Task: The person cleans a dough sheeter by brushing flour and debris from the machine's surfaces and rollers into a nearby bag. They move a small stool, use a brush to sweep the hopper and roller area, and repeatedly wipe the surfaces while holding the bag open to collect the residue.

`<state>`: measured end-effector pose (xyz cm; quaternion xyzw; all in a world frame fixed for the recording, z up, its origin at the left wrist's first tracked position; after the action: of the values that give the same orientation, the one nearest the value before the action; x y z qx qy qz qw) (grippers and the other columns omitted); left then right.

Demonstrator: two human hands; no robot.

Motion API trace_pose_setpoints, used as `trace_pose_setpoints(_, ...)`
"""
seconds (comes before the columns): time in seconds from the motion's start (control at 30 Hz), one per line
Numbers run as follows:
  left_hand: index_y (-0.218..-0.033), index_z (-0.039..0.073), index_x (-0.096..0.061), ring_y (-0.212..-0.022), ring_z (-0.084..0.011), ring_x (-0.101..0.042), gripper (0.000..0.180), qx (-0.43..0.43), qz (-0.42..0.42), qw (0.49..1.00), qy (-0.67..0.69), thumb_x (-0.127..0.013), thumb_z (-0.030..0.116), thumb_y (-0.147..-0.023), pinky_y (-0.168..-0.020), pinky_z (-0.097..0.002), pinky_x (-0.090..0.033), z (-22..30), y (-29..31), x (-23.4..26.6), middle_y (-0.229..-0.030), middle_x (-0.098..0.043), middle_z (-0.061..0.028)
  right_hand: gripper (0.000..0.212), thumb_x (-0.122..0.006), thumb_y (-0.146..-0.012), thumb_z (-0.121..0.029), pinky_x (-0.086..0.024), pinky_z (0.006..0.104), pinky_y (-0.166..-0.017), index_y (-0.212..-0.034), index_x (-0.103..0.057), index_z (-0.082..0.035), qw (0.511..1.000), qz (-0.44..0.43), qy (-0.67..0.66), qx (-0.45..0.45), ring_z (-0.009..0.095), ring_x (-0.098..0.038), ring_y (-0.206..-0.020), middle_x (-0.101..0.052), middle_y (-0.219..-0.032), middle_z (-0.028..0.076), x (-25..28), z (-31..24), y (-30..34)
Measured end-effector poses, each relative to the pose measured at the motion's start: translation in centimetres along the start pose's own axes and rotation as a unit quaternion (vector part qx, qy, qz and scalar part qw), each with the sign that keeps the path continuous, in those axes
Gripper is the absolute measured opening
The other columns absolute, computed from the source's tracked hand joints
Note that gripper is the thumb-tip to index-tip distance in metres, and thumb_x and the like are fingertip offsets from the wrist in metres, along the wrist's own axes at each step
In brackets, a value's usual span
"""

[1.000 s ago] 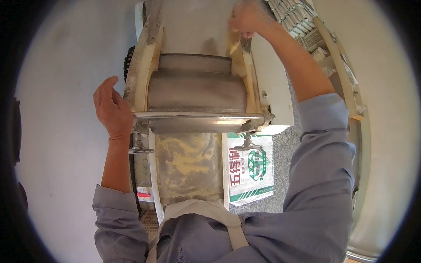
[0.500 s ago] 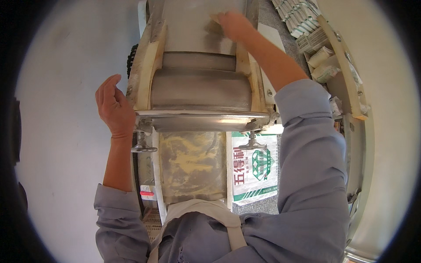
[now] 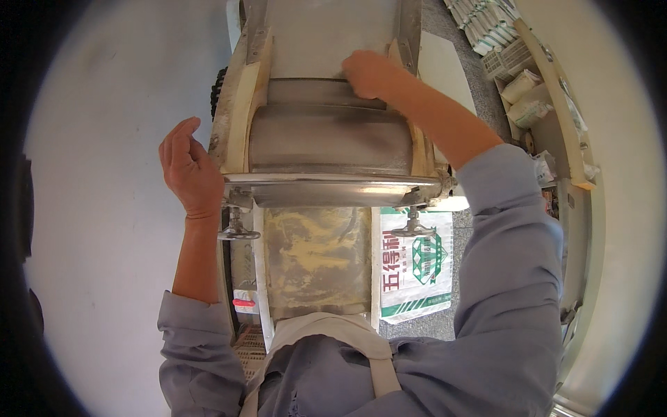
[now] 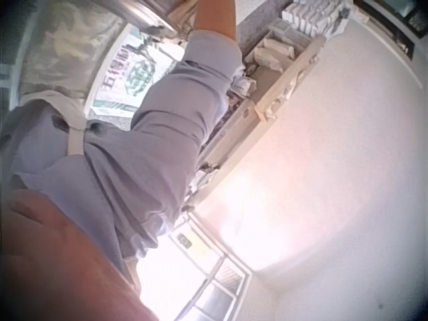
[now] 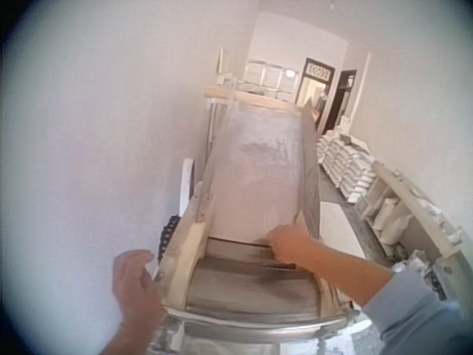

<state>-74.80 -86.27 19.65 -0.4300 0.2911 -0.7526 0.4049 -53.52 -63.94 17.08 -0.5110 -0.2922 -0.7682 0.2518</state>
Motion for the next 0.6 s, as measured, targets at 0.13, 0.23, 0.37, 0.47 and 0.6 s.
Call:
trace_pose_setpoints(0.13, -0.098, 0.005, -0.064, -0.095, -0.0226, -0.056, 0.029, 0.001, -0.003, 1.0, -0.003, -0.047, -0.012, -0.081, -0.079, -0.0315, -0.048, -0.1, 0.1, 0.0, -0.102, -0.064, -0.0057, 0.019, -0.063, -0.07, -0.002, -0.053, 0.0409, -0.072, -0.089, -0.065, 0.0, 0.999, -0.027, -0.038, 0.004, 0.036, -0.063, -0.086, -0.064, -0.092, 0.02, -0.2, -2.3, -0.5)
trace_pose_setpoints(0.23, -0.098, 0.004, -0.064, -0.095, -0.0232, -0.056, 0.029, 0.004, 0.004, 1.0, 0.01, -0.048, -0.013, -0.081, -0.079, -0.0321, -0.048, -0.1, 0.2, 0.0, -0.101, -0.064, -0.0059, 0.019, -0.065, -0.072, -0.005, -0.053, 0.0417, -0.073, -0.09, -0.065, -0.001, 0.999, -0.033, -0.012, -0.012, 0.036, -0.063, -0.087, -0.064, -0.093, 0.019, 1.0, -2.2, -1.2)
trace_pose_setpoints(0.37, -0.098, 0.004, -0.063, -0.095, -0.0234, -0.056, 0.03, -0.007, -0.002, 1.0, -0.012, -0.048, -0.013, -0.08, -0.079, -0.0322, -0.048, 0.0, -0.1, 0.1, -0.101, -0.064, -0.006, 0.022, -0.064, -0.073, -0.006, -0.05, 0.043, -0.078, -0.094, -0.062, 0.0, 0.992, 0.046, -0.08, 0.082, 0.038, -0.06, -0.089, -0.063, -0.092, 0.021, 1.6, -5.0, -3.5)
trace_pose_setpoints(0.47, -0.098, 0.005, -0.063, -0.094, -0.0247, -0.056, 0.031, -0.007, 0.002, 1.0, -0.005, -0.048, -0.014, -0.078, -0.079, -0.0331, -0.048, 0.0, 0.0, 0.0, -0.101, -0.064, -0.006, 0.02, -0.062, -0.072, -0.003, -0.048, 0.0431, -0.078, -0.092, -0.06, 0.002, 0.955, 0.142, -0.229, 0.124, 0.039, -0.059, -0.091, -0.062, -0.093, 0.021, 1.5, -5.8, -4.9)
trace_pose_setpoints(0.6, -0.097, 0.006, -0.063, -0.093, -0.0271, -0.057, 0.036, -0.006, 0.007, 1.0, 0.004, -0.049, -0.016, -0.072, -0.079, -0.0349, -0.047, -0.1, 0.0, 0.0, -0.1, -0.064, -0.006, 0.017, -0.058, -0.075, -0.01, -0.049, 0.042, -0.071, -0.09, -0.061, -0.001, 0.965, 0.048, -0.194, 0.169, 0.032, -0.062, -0.084, -0.065, -0.085, 0.014, 0.5, -2.7, -4.3)
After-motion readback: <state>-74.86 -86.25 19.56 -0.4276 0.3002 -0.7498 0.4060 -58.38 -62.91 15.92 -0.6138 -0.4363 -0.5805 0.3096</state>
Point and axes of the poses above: each hand's wrist, its own y-axis away from the middle knuckle, its own x-axis out of the back of the hand, z = x × y, the point moved 6 cm from there along -y, towards the middle knuckle
